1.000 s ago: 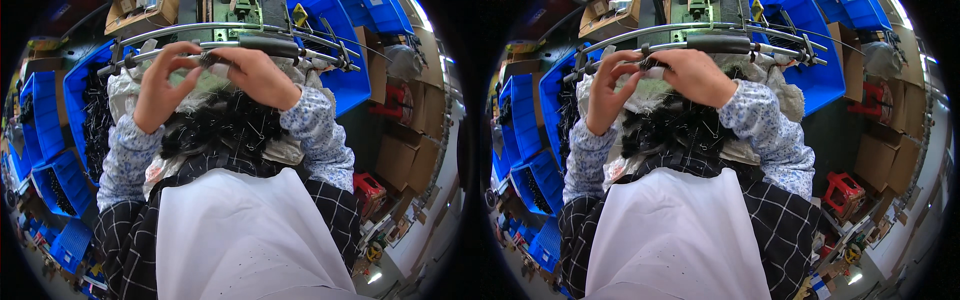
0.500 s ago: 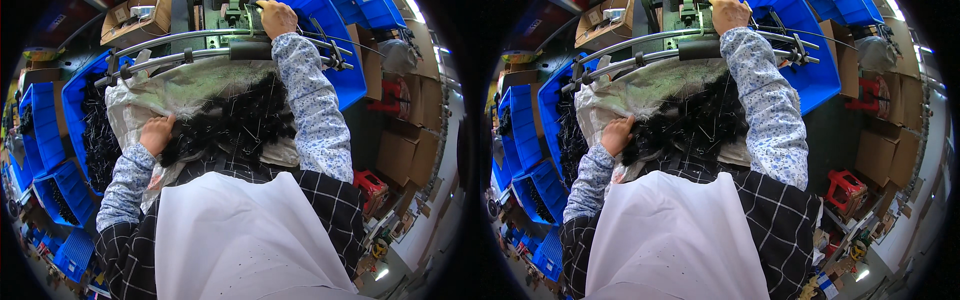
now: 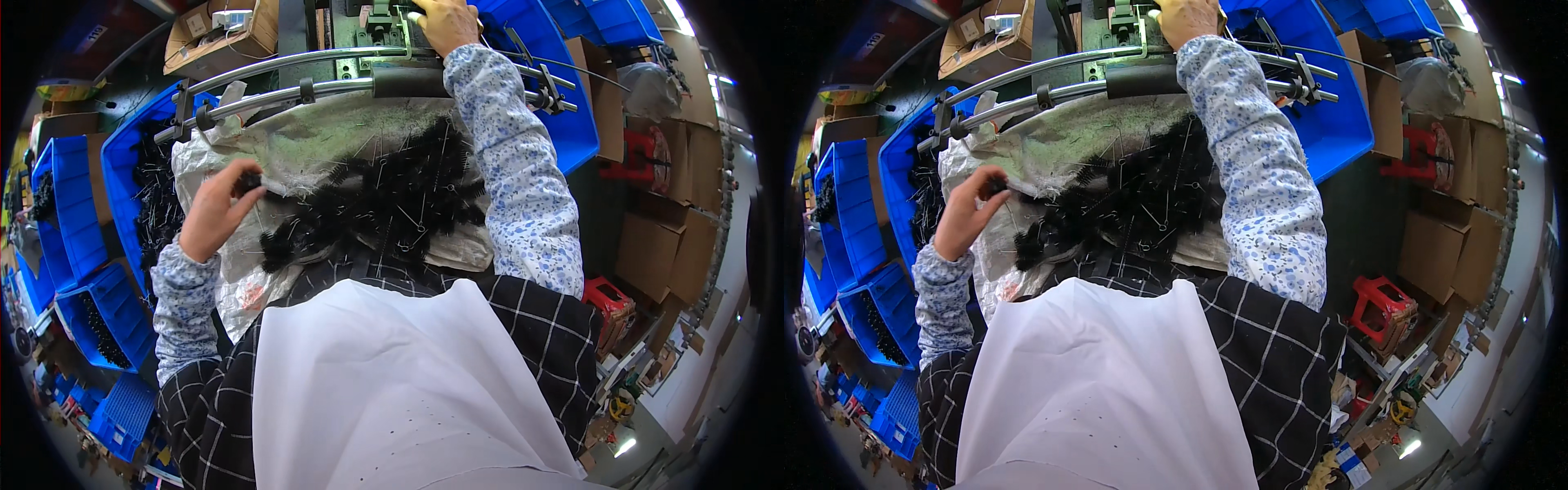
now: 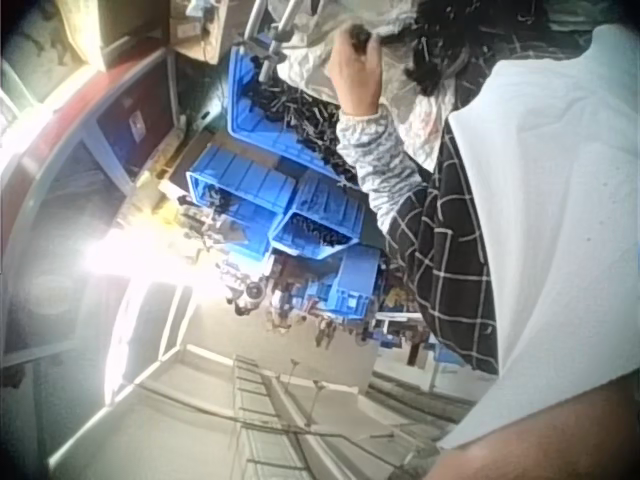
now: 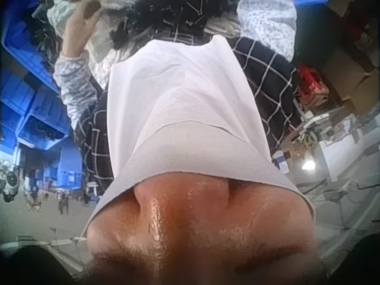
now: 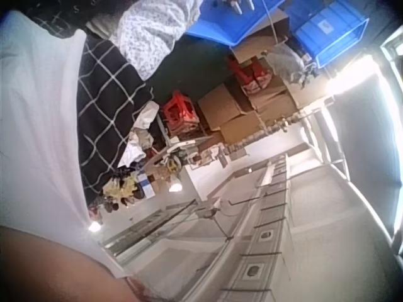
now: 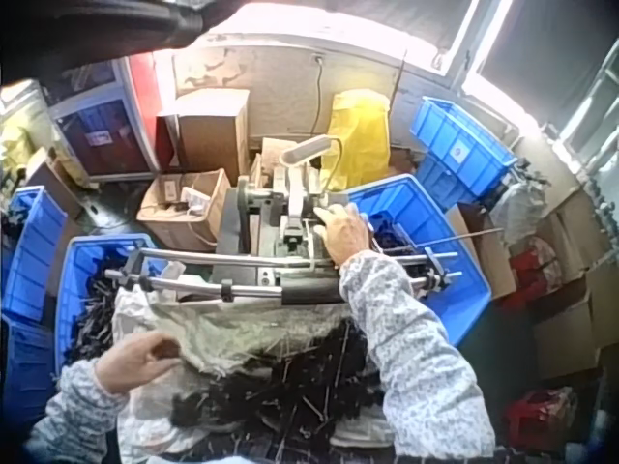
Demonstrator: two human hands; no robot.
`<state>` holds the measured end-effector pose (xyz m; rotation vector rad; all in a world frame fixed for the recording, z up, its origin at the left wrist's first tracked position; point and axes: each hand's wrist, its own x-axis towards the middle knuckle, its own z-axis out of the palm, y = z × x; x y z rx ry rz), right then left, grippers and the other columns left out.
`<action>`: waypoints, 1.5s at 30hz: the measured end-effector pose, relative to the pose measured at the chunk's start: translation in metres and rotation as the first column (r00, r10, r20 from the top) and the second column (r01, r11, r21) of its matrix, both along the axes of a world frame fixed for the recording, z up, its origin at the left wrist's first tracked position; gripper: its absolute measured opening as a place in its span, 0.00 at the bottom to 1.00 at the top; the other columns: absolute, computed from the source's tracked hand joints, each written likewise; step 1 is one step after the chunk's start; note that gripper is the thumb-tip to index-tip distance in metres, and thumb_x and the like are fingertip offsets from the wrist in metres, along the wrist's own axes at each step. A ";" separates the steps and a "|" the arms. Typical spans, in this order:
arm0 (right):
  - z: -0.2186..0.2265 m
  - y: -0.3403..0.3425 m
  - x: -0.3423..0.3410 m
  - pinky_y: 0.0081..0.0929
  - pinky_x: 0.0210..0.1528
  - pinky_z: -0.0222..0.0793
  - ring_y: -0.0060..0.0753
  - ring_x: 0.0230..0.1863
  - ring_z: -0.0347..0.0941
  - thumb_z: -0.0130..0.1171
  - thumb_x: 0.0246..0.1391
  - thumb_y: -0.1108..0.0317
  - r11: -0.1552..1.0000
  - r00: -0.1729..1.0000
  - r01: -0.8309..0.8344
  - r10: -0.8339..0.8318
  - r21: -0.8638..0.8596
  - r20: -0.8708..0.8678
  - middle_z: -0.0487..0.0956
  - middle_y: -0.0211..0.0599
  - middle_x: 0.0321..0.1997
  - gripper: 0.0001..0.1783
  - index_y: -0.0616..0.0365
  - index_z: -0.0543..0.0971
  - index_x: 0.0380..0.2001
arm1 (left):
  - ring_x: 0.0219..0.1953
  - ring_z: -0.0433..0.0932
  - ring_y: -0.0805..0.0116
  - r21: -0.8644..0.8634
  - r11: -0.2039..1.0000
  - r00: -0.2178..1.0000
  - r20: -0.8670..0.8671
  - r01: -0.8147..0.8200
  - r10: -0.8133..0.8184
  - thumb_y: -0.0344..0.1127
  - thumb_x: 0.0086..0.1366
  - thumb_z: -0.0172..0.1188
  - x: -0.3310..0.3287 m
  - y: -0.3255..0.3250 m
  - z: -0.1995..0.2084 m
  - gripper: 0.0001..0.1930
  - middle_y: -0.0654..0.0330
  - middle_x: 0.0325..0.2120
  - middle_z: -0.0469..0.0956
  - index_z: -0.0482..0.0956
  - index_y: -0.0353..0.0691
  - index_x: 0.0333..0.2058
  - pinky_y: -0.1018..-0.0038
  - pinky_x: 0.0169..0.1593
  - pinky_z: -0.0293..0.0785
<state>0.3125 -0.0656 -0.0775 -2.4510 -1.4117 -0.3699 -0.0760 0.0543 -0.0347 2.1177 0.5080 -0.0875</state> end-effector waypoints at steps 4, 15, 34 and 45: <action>0.007 -0.013 -0.014 0.45 0.48 0.63 0.44 0.49 0.68 0.61 0.46 0.58 0.986 0.985 0.164 -0.162 -0.035 0.057 0.76 0.40 0.47 0.23 0.52 0.76 0.47 | 0.29 0.72 0.77 0.084 0.984 0.967 0.215 -0.159 0.138 0.25 0.57 0.62 -0.005 0.006 0.023 0.13 0.62 0.29 0.77 0.73 0.35 0.42 0.79 0.36 0.69; -0.029 0.011 -0.030 0.47 0.53 0.63 0.48 0.52 0.71 0.54 0.47 0.65 0.982 0.988 0.154 -0.154 0.112 -0.016 0.79 0.43 0.42 0.17 0.56 0.80 0.41 | 0.38 0.73 0.76 -0.049 0.967 0.876 0.414 -0.250 0.248 0.26 0.59 0.62 0.010 0.006 0.032 0.15 0.62 0.39 0.77 0.72 0.35 0.45 0.80 0.44 0.68; -0.011 -0.014 0.006 0.43 0.46 0.66 0.43 0.46 0.72 0.55 0.51 0.58 0.986 0.985 0.164 -0.164 -0.014 -0.048 0.79 0.38 0.41 0.14 0.48 0.82 0.38 | 0.43 0.74 0.74 -0.215 0.956 0.825 0.489 -0.200 0.283 0.24 0.64 0.54 0.025 0.005 0.035 0.12 0.58 0.46 0.71 0.71 0.34 0.46 0.78 0.49 0.71; 0.055 -0.079 0.067 0.36 0.42 0.73 0.40 0.43 0.77 0.53 0.55 0.58 0.938 0.857 0.342 -0.284 -0.061 0.430 0.80 0.38 0.41 0.15 0.46 0.80 0.44 | 0.44 0.75 0.74 -0.159 0.987 0.827 0.555 0.000 0.090 0.22 0.60 0.58 0.056 0.002 0.030 0.10 0.58 0.44 0.75 0.72 0.36 0.41 0.75 0.51 0.72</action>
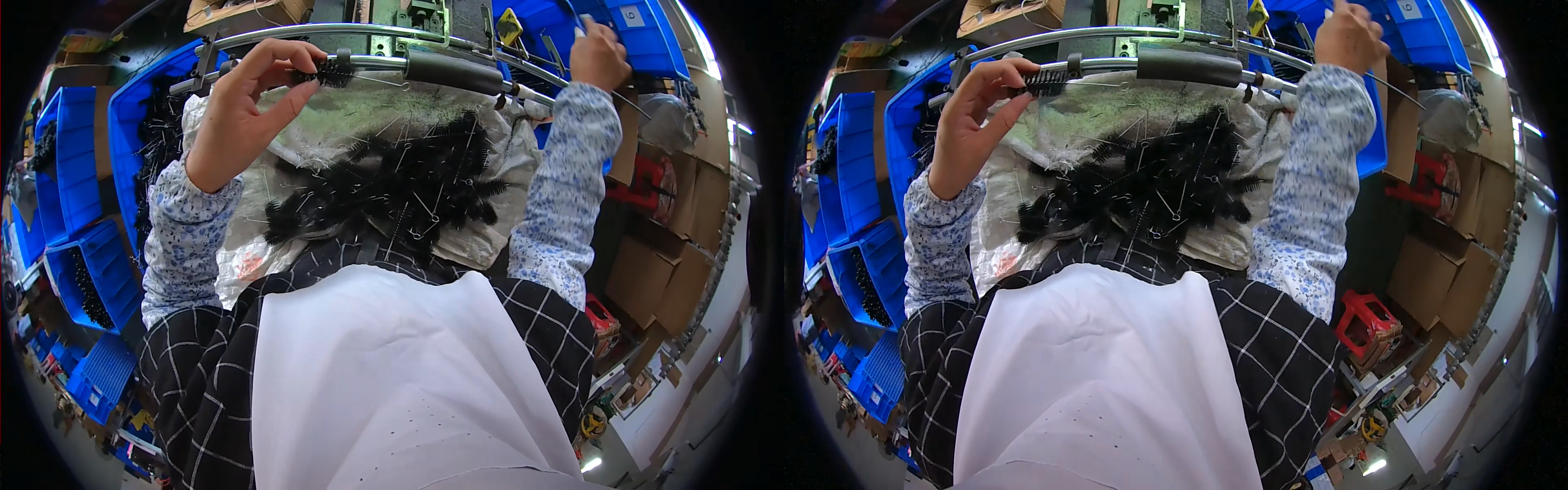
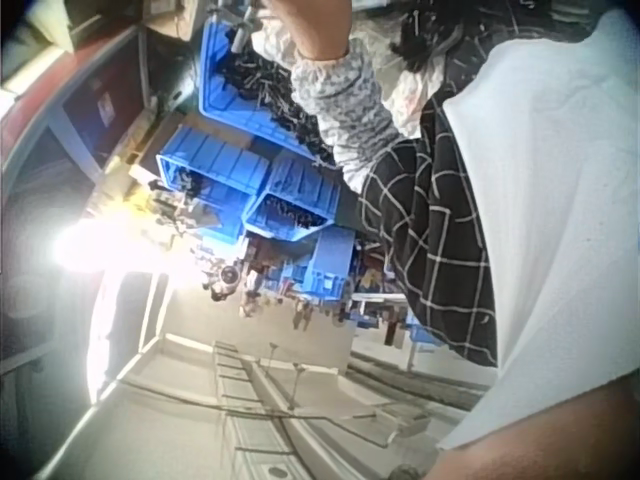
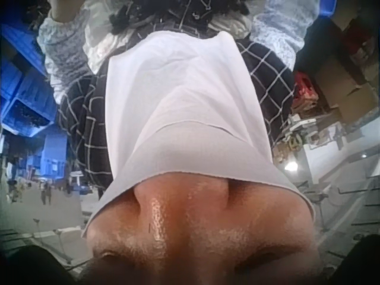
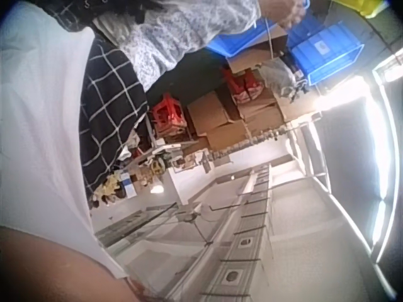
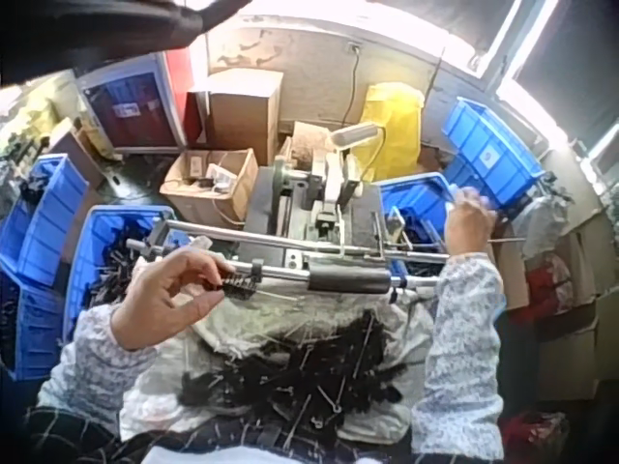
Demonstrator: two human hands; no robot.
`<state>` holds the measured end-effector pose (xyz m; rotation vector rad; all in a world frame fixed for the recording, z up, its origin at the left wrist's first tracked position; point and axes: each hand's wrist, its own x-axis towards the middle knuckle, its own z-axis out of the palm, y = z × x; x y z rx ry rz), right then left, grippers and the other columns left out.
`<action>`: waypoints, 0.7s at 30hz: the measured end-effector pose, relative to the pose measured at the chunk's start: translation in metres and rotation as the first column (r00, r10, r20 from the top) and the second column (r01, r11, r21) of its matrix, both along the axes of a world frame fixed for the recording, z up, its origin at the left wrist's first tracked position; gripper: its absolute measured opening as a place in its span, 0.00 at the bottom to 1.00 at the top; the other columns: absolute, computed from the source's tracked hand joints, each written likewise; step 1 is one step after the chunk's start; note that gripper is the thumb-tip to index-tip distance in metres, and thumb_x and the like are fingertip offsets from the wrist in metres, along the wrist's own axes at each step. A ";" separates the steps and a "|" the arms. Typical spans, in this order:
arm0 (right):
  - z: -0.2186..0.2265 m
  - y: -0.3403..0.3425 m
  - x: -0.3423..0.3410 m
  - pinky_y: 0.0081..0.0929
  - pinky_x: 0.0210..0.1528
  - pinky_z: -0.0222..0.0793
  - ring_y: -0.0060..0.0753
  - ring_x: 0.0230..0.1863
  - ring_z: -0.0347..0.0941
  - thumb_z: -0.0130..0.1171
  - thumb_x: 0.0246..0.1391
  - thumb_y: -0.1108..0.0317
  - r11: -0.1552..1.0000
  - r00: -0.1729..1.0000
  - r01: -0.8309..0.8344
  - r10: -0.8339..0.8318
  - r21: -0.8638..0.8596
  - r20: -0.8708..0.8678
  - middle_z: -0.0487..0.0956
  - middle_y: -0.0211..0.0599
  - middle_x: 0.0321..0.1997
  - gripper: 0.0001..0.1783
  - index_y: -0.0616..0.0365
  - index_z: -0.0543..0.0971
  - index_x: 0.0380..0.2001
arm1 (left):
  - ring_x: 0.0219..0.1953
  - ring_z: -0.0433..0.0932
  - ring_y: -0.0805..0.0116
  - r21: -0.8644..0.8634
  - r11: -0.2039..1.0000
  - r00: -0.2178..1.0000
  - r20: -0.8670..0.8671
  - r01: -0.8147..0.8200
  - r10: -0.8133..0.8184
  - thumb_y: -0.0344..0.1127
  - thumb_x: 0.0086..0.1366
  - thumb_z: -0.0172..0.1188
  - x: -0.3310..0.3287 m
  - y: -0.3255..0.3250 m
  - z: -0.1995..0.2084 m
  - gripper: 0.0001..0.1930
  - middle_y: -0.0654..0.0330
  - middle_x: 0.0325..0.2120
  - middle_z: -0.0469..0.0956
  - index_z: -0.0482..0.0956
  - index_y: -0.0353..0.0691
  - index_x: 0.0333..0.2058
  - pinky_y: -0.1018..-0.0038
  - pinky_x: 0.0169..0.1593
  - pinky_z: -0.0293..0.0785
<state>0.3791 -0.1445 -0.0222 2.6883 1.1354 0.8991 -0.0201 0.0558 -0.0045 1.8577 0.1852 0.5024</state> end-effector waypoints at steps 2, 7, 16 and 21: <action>0.031 0.009 -0.055 0.36 0.42 0.73 0.40 0.44 0.76 0.54 0.55 0.60 0.997 0.983 0.074 -0.075 0.015 0.168 0.80 0.40 0.40 0.16 0.46 0.78 0.46 | 0.44 0.75 0.74 -0.019 1.000 1.000 0.006 0.008 -0.008 0.21 0.59 0.57 0.010 -0.007 -0.004 0.10 0.58 0.44 0.75 0.72 0.35 0.40 0.75 0.51 0.72; 0.002 0.031 -0.195 0.31 0.33 0.69 0.32 0.26 0.70 0.53 0.57 0.68 0.697 0.297 -0.549 0.678 0.461 -0.672 0.77 0.42 0.29 0.17 0.59 0.74 0.50 | 0.42 0.76 0.72 0.021 0.996 0.994 0.073 -0.082 0.080 0.20 0.58 0.58 0.032 -0.031 -0.016 0.12 0.59 0.43 0.75 0.72 0.33 0.41 0.76 0.49 0.73; -0.036 0.057 -0.118 0.37 0.38 0.72 0.43 0.37 0.76 0.53 0.54 0.65 0.945 0.856 -0.230 0.310 0.234 -0.413 0.80 0.39 0.35 0.13 0.52 0.79 0.42 | 0.40 0.76 0.59 0.343 0.932 0.813 -0.571 0.116 0.109 0.30 0.57 0.61 -0.060 0.000 -0.057 0.16 0.51 0.39 0.75 0.71 0.35 0.44 0.69 0.44 0.72; -0.046 0.069 -0.093 0.36 0.34 0.72 0.42 0.34 0.75 0.52 0.52 0.67 0.933 0.925 -0.326 0.348 0.153 -0.155 0.76 0.38 0.30 0.09 0.53 0.80 0.34 | 0.47 0.72 0.49 0.458 0.865 0.732 -0.658 0.204 0.176 0.33 0.54 0.62 -0.085 -0.018 -0.103 0.19 0.48 0.40 0.75 0.70 0.36 0.44 0.61 0.51 0.67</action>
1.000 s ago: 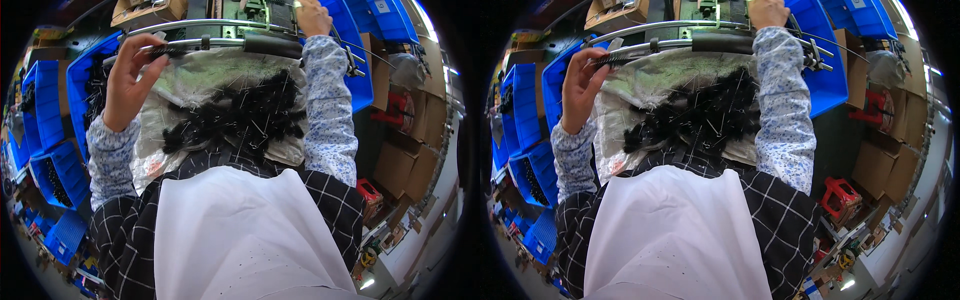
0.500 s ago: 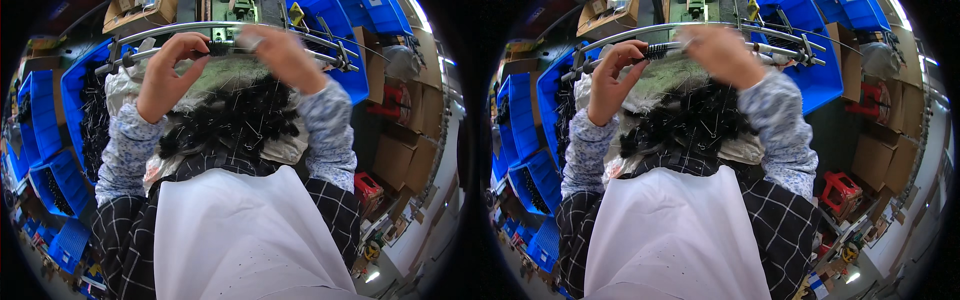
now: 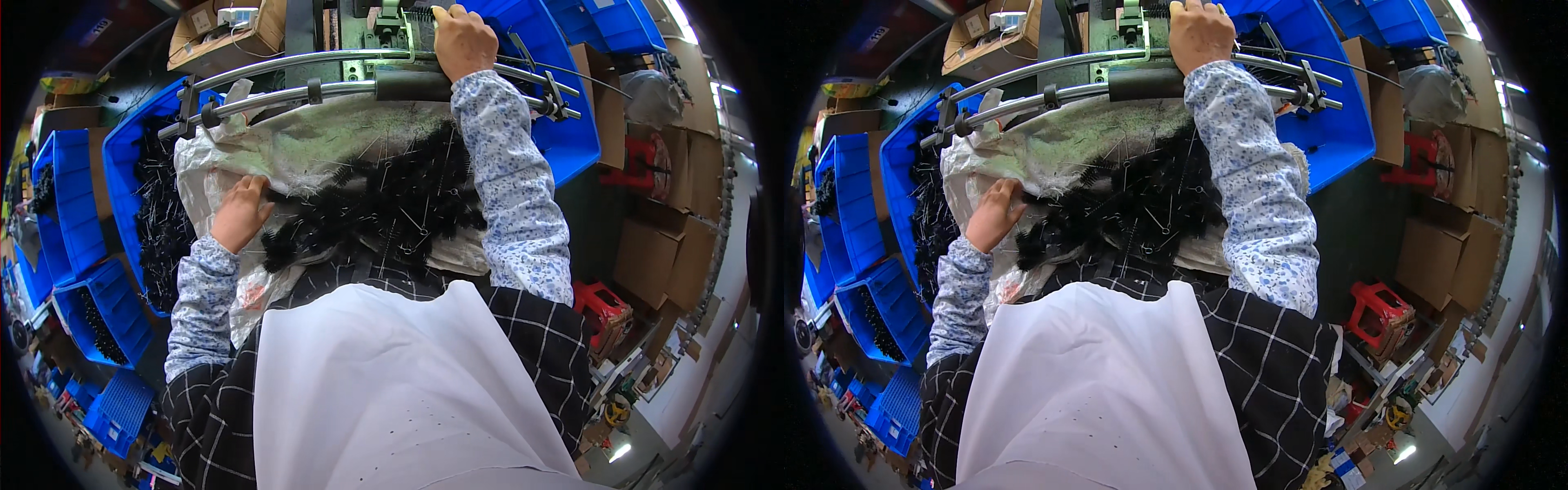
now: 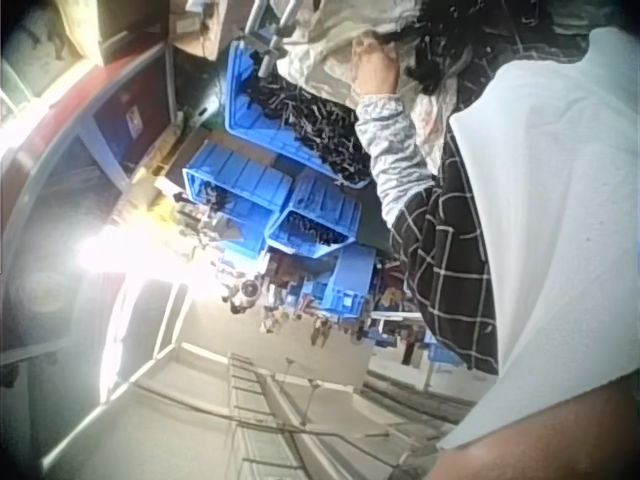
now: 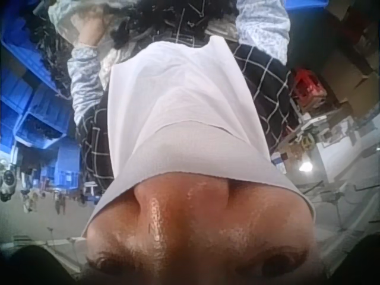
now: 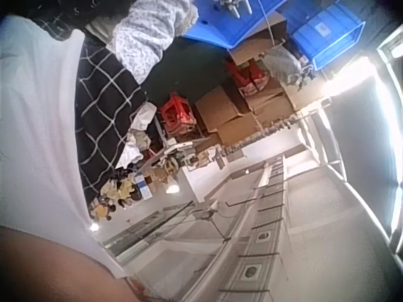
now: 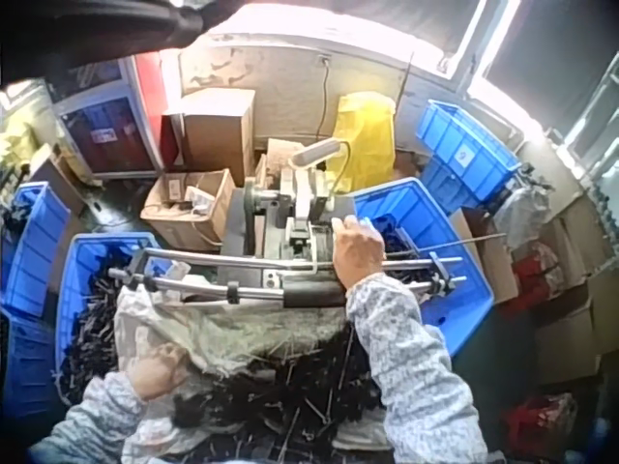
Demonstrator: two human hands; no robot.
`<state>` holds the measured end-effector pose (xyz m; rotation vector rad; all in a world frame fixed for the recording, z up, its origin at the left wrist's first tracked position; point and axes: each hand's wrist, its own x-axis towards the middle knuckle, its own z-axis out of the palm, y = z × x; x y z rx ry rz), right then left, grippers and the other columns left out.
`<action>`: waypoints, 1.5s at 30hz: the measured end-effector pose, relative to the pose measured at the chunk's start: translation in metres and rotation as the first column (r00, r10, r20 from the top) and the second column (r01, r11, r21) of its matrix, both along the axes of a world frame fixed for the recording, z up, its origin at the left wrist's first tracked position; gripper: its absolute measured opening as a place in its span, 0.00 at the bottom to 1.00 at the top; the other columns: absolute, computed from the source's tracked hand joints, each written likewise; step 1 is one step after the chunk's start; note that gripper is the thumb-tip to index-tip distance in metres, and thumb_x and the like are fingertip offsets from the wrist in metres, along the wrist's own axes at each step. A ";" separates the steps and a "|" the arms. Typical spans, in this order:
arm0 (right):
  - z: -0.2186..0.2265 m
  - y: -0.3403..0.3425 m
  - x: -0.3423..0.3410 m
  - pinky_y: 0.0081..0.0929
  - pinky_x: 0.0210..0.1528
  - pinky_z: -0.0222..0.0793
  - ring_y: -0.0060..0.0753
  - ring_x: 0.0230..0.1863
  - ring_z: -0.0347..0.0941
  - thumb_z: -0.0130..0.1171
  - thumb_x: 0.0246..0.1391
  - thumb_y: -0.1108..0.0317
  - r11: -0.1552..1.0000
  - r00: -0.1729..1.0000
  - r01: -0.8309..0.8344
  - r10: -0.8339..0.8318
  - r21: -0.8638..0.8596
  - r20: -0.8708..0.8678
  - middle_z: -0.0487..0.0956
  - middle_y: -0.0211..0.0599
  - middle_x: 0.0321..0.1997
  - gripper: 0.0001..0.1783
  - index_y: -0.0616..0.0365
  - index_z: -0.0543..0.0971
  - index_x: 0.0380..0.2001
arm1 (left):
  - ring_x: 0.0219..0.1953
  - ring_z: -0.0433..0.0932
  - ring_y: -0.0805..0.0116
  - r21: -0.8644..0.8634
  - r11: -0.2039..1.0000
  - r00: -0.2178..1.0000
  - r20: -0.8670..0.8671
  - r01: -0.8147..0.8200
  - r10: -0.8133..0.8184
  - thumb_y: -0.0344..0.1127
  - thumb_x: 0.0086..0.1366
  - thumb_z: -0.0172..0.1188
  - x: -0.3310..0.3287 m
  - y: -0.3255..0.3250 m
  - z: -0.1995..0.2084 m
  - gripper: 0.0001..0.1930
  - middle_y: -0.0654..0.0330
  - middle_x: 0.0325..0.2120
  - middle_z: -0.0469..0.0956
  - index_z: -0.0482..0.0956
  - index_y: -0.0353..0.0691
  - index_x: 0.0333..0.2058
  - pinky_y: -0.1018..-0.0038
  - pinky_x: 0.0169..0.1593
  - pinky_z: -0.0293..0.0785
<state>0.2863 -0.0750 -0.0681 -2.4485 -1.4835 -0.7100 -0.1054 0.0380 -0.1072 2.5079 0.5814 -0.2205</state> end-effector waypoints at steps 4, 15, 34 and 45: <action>-0.003 0.003 0.006 0.36 0.34 0.72 0.42 0.33 0.75 0.51 0.52 0.67 0.998 0.999 0.045 -0.045 -0.043 -0.010 0.77 0.38 0.30 0.07 0.53 0.79 0.29 | 0.45 0.73 0.49 0.035 0.999 0.998 -0.059 0.019 -0.017 0.32 0.54 0.63 0.000 -0.003 0.002 0.19 0.49 0.39 0.76 0.69 0.36 0.43 0.62 0.50 0.68; -0.010 0.012 0.010 0.38 0.39 0.70 0.44 0.37 0.74 0.52 0.54 0.62 0.998 0.983 0.007 0.004 0.059 -0.181 0.74 0.39 0.34 0.10 0.52 0.81 0.33 | 0.45 0.73 0.55 -0.043 0.999 1.000 -0.003 0.031 -0.031 0.33 0.54 0.62 -0.007 -0.012 -0.014 0.17 0.54 0.40 0.78 0.75 0.37 0.43 0.64 0.51 0.67; -0.032 0.018 0.000 0.49 0.55 0.63 0.48 0.54 0.70 0.52 0.48 0.65 0.986 0.922 0.158 -0.130 0.049 -0.364 0.79 0.45 0.44 0.18 0.56 0.79 0.44 | 0.39 0.72 0.58 0.225 0.974 0.997 0.062 0.033 -0.048 0.40 0.52 0.63 -0.005 -0.024 -0.045 0.11 0.59 0.30 0.76 0.79 0.43 0.32 0.63 0.43 0.63; -0.031 0.028 -0.011 0.49 0.48 0.64 0.46 0.47 0.72 0.50 0.49 0.64 0.987 0.966 0.149 -0.134 0.052 -0.223 0.80 0.39 0.36 0.13 0.54 0.80 0.36 | 0.27 0.75 0.54 0.032 0.990 0.988 0.083 -0.136 0.133 0.31 0.64 0.52 -0.001 0.022 0.044 0.04 0.50 0.25 0.76 0.70 0.38 0.35 0.65 0.33 0.70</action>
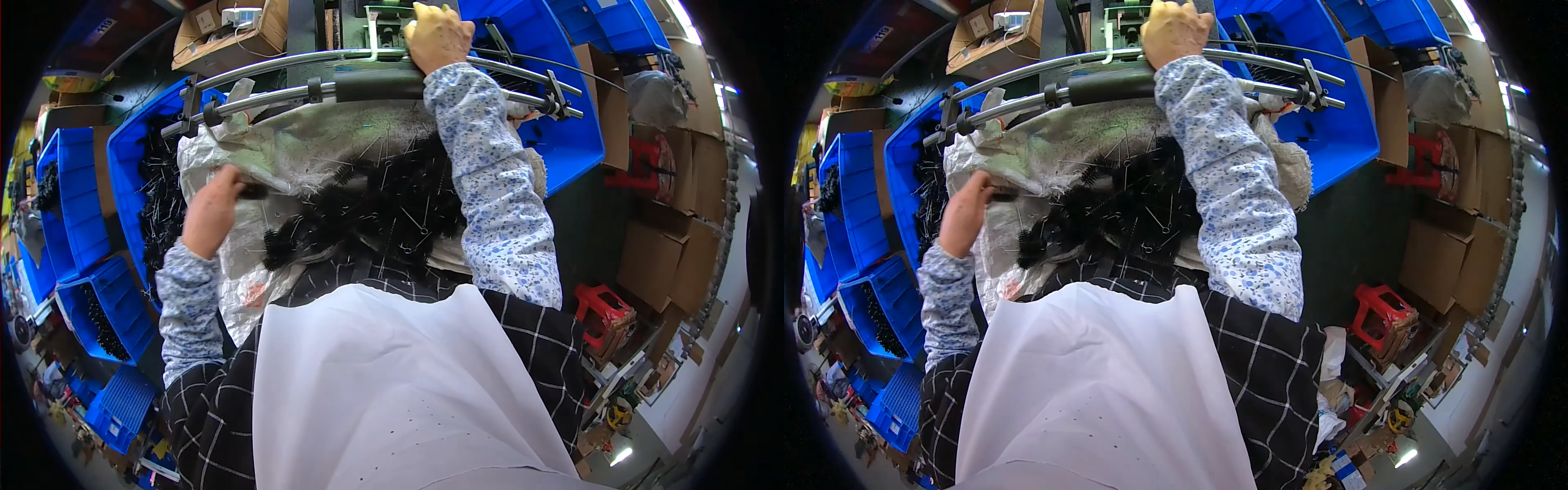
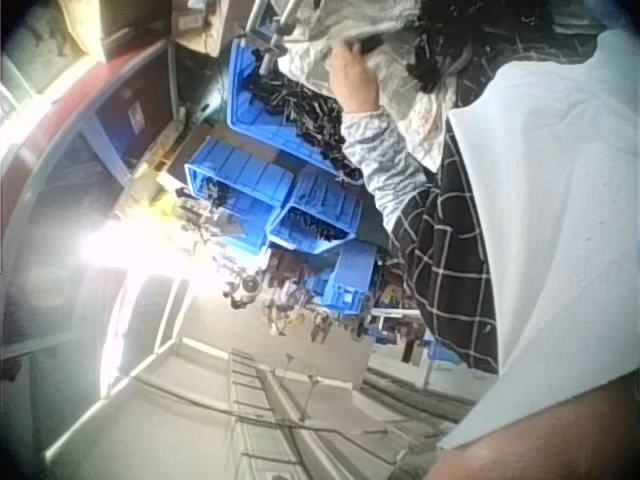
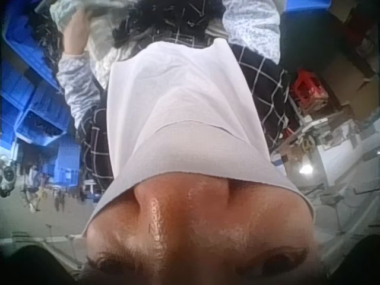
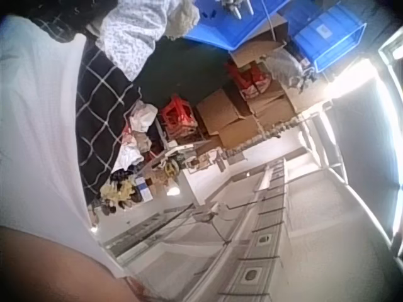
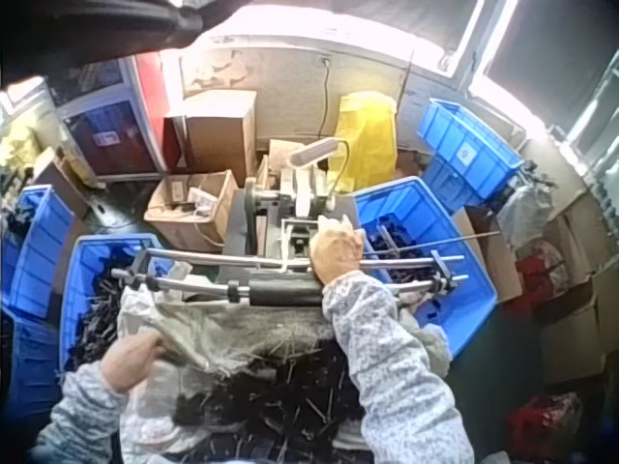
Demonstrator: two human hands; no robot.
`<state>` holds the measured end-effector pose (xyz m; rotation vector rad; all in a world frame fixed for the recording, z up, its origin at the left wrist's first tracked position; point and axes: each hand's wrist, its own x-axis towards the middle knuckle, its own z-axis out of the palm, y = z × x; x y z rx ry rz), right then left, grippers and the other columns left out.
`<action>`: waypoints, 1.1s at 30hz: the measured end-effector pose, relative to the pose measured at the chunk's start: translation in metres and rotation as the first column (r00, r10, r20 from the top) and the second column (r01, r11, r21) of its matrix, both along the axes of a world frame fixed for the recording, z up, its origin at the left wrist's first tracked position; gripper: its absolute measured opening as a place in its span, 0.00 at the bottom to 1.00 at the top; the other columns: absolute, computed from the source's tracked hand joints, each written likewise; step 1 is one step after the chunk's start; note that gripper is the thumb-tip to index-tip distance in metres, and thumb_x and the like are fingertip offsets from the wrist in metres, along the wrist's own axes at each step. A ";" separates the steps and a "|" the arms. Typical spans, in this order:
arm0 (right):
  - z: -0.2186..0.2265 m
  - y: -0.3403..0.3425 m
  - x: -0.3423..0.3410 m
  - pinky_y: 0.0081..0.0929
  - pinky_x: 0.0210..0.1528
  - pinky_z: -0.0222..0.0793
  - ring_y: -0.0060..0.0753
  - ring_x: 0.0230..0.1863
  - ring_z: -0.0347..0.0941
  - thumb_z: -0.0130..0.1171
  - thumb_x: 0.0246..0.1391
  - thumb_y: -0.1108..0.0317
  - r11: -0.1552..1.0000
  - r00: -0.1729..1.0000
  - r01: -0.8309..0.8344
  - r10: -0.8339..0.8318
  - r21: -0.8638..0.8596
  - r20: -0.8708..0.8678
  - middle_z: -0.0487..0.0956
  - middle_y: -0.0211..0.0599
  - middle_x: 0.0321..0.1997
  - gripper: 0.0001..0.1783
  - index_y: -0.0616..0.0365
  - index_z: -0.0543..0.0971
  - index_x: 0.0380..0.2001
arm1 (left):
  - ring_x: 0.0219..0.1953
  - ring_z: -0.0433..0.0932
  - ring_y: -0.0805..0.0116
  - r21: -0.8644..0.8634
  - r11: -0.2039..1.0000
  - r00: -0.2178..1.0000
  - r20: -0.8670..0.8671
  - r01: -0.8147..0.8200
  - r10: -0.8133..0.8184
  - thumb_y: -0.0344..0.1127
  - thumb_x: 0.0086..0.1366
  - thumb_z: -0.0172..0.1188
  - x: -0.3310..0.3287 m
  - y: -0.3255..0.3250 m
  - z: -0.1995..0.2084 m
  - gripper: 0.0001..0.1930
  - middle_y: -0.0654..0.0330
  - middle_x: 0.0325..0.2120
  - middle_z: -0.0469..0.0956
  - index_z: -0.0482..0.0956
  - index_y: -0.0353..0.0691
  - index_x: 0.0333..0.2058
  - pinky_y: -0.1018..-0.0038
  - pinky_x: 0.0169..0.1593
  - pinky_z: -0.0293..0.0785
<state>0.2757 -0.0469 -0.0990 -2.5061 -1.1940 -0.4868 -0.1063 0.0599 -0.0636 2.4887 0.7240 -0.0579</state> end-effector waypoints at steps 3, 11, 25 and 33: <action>-0.002 -0.020 0.020 0.50 0.55 0.61 0.47 0.54 0.69 0.52 0.48 0.64 1.000 0.998 0.001 -0.001 0.005 -0.068 0.79 0.41 0.42 0.17 0.55 0.79 0.43 | 0.27 0.74 0.69 -0.237 0.961 0.964 0.186 -0.141 0.188 0.28 0.67 0.50 -0.006 0.022 0.034 0.03 0.57 0.26 0.74 0.69 0.36 0.36 0.75 0.33 0.70; 0.018 -0.033 0.077 0.45 0.41 0.72 0.51 0.37 0.76 0.48 0.56 0.52 0.984 0.996 0.082 -0.087 -0.156 -0.025 0.80 0.44 0.37 0.18 0.49 0.83 0.33 | 0.31 0.71 0.76 -0.391 0.920 0.859 0.480 0.029 0.177 0.25 0.68 0.48 0.024 0.020 0.062 0.04 0.62 0.32 0.72 0.69 0.33 0.40 0.80 0.38 0.70; 0.116 -0.072 -0.073 0.31 0.35 0.69 0.35 0.29 0.73 0.58 0.55 0.62 0.894 0.688 -0.442 0.288 -0.070 -0.666 0.79 0.39 0.31 0.16 0.54 0.78 0.46 | 0.29 0.79 0.67 -0.330 0.939 0.766 0.626 0.093 0.144 0.29 0.64 0.56 0.118 -0.050 0.041 0.07 0.56 0.28 0.76 0.70 0.33 0.37 0.75 0.35 0.73; 0.066 -0.050 -0.052 0.33 0.40 0.74 0.38 0.37 0.79 0.60 0.52 0.60 0.972 0.951 -0.233 0.222 -0.027 -0.214 0.81 0.40 0.41 0.15 0.45 0.80 0.45 | 0.35 0.76 0.66 -0.465 0.880 0.964 0.264 0.095 0.035 0.39 0.60 0.63 0.046 -0.035 0.037 0.26 0.53 0.40 0.73 0.63 0.36 0.53 0.71 0.40 0.72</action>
